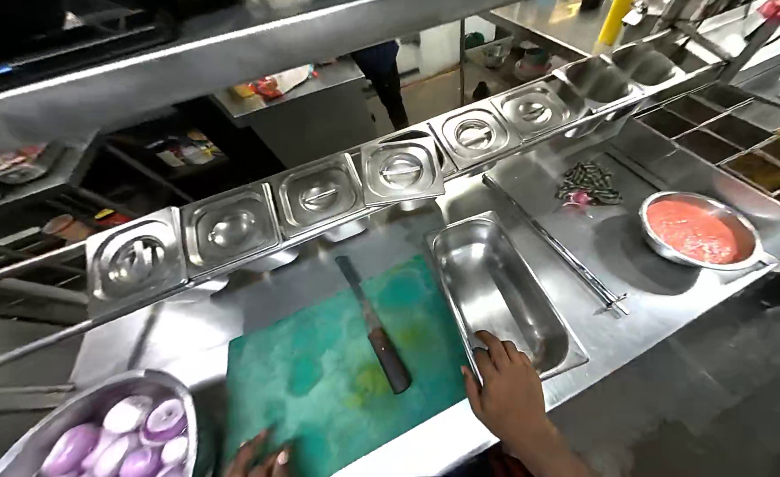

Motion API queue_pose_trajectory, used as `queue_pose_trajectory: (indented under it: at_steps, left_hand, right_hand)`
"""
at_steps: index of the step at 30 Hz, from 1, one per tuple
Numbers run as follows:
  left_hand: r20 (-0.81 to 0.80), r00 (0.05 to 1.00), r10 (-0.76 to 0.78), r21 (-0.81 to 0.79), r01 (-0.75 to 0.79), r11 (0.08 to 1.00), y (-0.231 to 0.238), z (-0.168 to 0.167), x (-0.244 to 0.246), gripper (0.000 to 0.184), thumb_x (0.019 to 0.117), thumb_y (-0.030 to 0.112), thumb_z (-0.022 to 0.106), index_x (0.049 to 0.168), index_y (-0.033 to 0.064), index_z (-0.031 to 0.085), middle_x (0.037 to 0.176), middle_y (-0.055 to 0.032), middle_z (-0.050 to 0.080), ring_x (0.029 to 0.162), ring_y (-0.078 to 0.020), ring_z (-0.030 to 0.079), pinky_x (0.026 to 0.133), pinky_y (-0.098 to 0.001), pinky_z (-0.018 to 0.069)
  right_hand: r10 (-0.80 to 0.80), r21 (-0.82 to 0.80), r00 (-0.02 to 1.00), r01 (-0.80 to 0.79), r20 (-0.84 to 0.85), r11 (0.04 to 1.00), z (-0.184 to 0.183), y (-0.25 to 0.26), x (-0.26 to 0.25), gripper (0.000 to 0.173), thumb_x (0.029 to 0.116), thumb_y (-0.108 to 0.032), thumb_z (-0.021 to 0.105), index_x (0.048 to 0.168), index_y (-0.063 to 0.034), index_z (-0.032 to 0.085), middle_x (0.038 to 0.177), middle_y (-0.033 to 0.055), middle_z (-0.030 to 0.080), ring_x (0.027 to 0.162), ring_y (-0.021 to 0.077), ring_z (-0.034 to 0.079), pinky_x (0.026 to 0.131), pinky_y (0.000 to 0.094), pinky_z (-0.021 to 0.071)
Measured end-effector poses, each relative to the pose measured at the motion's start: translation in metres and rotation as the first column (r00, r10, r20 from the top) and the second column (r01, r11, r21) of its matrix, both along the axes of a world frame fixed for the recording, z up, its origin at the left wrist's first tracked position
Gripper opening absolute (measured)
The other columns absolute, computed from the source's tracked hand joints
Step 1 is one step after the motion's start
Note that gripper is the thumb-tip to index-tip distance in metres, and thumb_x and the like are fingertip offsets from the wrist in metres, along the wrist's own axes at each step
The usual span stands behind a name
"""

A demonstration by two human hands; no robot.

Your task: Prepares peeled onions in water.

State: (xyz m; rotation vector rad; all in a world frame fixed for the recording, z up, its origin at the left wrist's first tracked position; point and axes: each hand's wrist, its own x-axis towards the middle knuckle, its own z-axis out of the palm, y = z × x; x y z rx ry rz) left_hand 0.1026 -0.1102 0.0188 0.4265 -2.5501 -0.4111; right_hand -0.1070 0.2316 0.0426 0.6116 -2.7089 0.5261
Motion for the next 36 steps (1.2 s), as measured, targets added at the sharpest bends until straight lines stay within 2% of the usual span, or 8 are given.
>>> queue_pose_trajectory:
  at_steps: [4, 8, 10, 17, 20, 27, 32, 36]
  left_hand:
    - [-0.002, 1.000, 0.017, 0.225, -0.016, 0.974, 0.056, 0.019, 0.024, 0.021, 0.0953, 0.020, 0.070, 0.088, 0.0005, 0.072, 0.101, -0.0149, 0.072, 0.092, -0.0157, 0.071, 0.081, -0.0298, 0.0606]
    - [-0.045, 0.975, 0.217, 0.219, -0.202, 0.955, 0.075, 0.022, 0.061, 0.029, 0.0916, 0.028, 0.075, 0.108, 0.0053, 0.069, 0.085, -0.0051, 0.072, 0.053, -0.0072, 0.058, 0.049, -0.0255, 0.0531]
    - [-0.084, 0.952, 0.293, 0.211, -0.271, 0.939, 0.068, 0.037, 0.076, 0.041, 0.0927, 0.035, 0.074, 0.118, 0.0037, 0.066, 0.078, -0.0036, 0.069, 0.055, -0.0086, 0.058, 0.052, -0.0276, 0.0543]
    - [0.094, 0.785, 0.613, 0.082, -0.619, 0.781, -0.070, 0.109, 0.105, 0.049, 0.0946, 0.050, 0.061, 0.126, 0.0139, 0.070, 0.130, -0.0087, 0.066, 0.123, -0.0315, 0.059, 0.104, -0.0558, 0.0465]
    - [0.344, 0.686, 0.641, 0.079, -0.701, 0.708, -0.169, 0.107, 0.105, 0.054, 0.0991, 0.047, 0.058, 0.140, 0.0119, 0.060, 0.146, -0.0162, 0.055, 0.137, -0.0405, 0.047, 0.112, -0.0612, 0.0375]
    - [0.621, 0.697, 0.359, 0.399, -0.675, 0.621, -0.278, 0.092, 0.107, 0.056, 0.0966, 0.041, 0.065, 0.142, 0.0103, 0.054, 0.148, -0.0264, 0.047, 0.121, -0.0476, 0.059, 0.096, -0.0690, 0.0480]
    - [0.596, 0.788, 0.154, 0.638, -0.581, 0.505, -0.300, 0.083, 0.112, 0.085, 0.0933, 0.037, 0.067, 0.161, 0.0116, 0.023, 0.151, -0.0246, 0.047, 0.133, -0.0412, 0.052, 0.106, -0.0643, 0.0434]
    - [0.671, 0.738, 0.070, 0.602, -0.597, 0.530, -0.309, 0.083, 0.105, 0.092, 0.0832, 0.035, 0.078, 0.155, 0.0050, 0.029, 0.134, -0.0256, 0.059, 0.120, -0.0407, 0.061, 0.099, -0.0645, 0.0482]
  right_hand:
    - [0.083, -0.039, 0.989, -0.079, 0.123, 0.996, 0.011, 0.023, -0.001, 0.051, 0.0956, -0.053, 0.058, 0.104, -0.0061, 0.077, 0.132, 0.0191, 0.067, 0.111, 0.0428, 0.068, 0.083, 0.0580, 0.0575]
    - [0.371, -0.273, 0.928, -0.366, -0.036, 0.890, 0.035, 0.017, -0.001, 0.043, 0.0978, -0.042, 0.066, 0.116, -0.0040, 0.072, 0.123, 0.0298, 0.064, 0.112, 0.0430, 0.062, 0.095, 0.0507, 0.0506]
    - [0.534, -0.371, 0.845, -0.505, -0.029, 0.779, 0.034, -0.013, 0.005, 0.040, 0.0975, -0.036, 0.068, 0.118, -0.0009, 0.069, 0.119, 0.0259, 0.066, 0.115, 0.0344, 0.063, 0.100, 0.0409, 0.0514]
    - [0.498, -0.050, 0.801, -0.513, 0.332, 0.857, -0.003, -0.121, 0.006, 0.095, 0.0873, -0.054, 0.072, 0.158, -0.0026, 0.035, 0.153, 0.0378, 0.039, 0.134, 0.0598, 0.045, 0.106, 0.0700, 0.0402]
    - [0.533, -0.082, 0.822, -0.528, 0.202, 0.845, 0.015, -0.153, 0.021, 0.081, 0.0899, -0.055, 0.069, 0.147, 0.0001, 0.051, 0.149, 0.0367, 0.044, 0.132, 0.0576, 0.046, 0.108, 0.0661, 0.0375]
    - [0.893, -0.185, 0.440, -0.874, 0.091, 0.449, 0.066, -0.373, 0.083, 0.049, 0.0944, -0.032, 0.060, 0.135, -0.0032, 0.063, 0.141, 0.0213, 0.059, 0.130, 0.0399, 0.059, 0.101, 0.0555, 0.0534]
    - [0.605, -0.061, 0.370, -0.818, 0.705, 0.571, 0.060, -0.520, 0.081, 0.066, 0.0932, -0.025, 0.070, 0.150, -0.0035, 0.045, 0.136, 0.0261, 0.060, 0.124, 0.0438, 0.059, 0.103, 0.0657, 0.0463]
    - [0.418, 0.110, 0.373, -0.840, 0.829, 0.532, 0.068, -0.548, 0.086, 0.097, 0.0784, -0.021, 0.085, 0.157, -0.0101, 0.030, 0.119, 0.0286, 0.067, 0.107, 0.0485, 0.066, 0.089, 0.0708, 0.0500]
